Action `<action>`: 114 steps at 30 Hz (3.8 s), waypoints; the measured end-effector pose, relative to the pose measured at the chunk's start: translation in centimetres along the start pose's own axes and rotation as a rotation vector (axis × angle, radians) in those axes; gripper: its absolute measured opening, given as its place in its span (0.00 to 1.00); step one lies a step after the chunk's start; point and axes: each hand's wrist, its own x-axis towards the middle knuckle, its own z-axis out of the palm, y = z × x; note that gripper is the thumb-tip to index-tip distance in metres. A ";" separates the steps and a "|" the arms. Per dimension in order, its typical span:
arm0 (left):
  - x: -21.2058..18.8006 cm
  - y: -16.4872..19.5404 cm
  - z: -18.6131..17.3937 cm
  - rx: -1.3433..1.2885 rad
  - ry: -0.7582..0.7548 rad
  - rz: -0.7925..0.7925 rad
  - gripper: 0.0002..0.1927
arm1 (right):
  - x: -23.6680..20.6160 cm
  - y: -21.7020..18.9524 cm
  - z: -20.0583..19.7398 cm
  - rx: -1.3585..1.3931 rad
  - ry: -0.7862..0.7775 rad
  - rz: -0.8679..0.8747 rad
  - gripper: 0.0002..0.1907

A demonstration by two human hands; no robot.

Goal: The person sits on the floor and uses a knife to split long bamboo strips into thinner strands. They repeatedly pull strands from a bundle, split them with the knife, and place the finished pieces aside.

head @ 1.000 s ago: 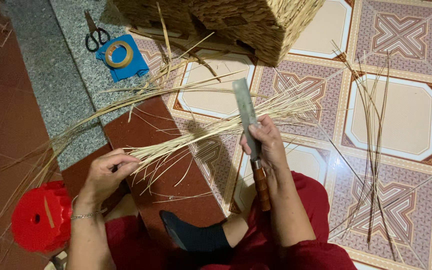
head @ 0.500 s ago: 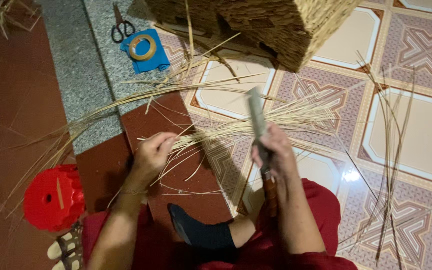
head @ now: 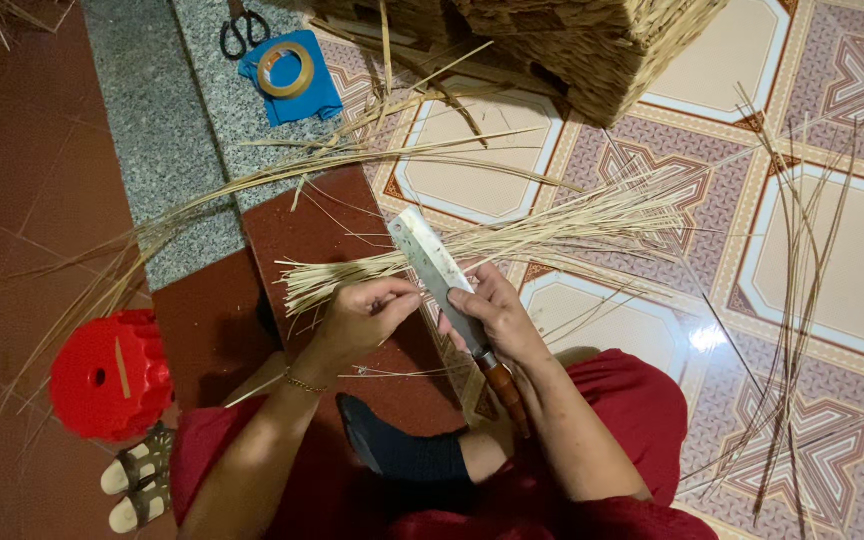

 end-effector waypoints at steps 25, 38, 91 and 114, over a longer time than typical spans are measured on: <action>-1.3 1.8 -3.7 -0.059 -0.066 -0.158 0.07 | -0.5 -1.4 -2.7 0.141 0.022 -0.192 0.12; -2.6 -0.1 -6.2 -0.072 -0.031 -0.111 0.06 | -1.4 -2.4 -4.9 0.216 0.086 -0.250 0.13; 1.8 3.7 -4.5 0.367 0.241 0.400 0.04 | 0.6 -2.2 -5.2 0.300 -0.015 -0.143 0.34; -0.4 -2.0 -5.9 -0.055 -0.083 -0.085 0.08 | -0.6 -5.0 -5.6 0.279 -0.076 -0.379 0.38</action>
